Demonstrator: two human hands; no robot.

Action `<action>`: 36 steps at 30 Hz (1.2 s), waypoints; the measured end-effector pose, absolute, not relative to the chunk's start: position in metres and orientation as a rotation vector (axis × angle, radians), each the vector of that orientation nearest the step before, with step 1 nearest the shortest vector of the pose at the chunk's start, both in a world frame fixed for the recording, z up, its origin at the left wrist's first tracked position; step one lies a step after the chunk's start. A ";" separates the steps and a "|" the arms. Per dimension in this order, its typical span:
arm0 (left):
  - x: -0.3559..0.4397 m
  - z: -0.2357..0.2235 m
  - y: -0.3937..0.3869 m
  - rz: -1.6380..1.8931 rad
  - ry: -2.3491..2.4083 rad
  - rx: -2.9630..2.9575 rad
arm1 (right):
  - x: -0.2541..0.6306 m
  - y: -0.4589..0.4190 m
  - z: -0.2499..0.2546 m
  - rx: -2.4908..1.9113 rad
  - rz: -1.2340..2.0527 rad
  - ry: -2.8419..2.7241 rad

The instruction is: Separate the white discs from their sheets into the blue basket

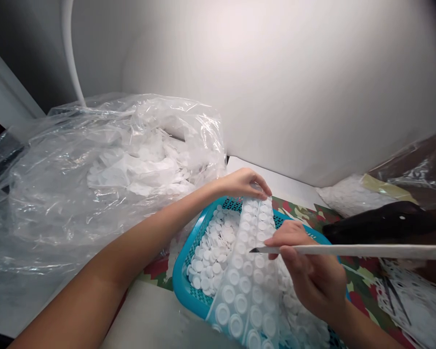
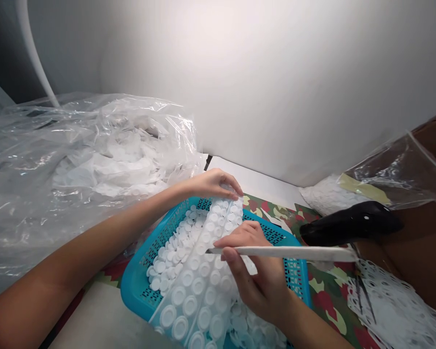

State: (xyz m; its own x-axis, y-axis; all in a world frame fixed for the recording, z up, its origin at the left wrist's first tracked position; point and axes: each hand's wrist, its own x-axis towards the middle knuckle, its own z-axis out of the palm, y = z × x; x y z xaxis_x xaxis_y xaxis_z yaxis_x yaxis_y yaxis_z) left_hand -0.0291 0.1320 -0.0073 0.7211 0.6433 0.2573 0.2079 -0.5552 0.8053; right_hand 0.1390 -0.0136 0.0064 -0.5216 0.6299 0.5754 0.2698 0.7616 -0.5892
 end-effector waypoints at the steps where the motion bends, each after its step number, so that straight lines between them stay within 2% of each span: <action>1: -0.029 -0.007 0.132 0.694 0.652 2.133 | 0.139 -0.014 0.006 -0.682 0.551 -2.096; 27: -0.026 -0.012 0.133 0.641 0.714 2.196 | 0.129 -0.013 0.006 -0.876 0.461 -2.675; 36: -0.025 -0.008 0.130 0.631 0.755 2.177 | 0.146 -0.013 0.006 -0.798 0.568 -1.994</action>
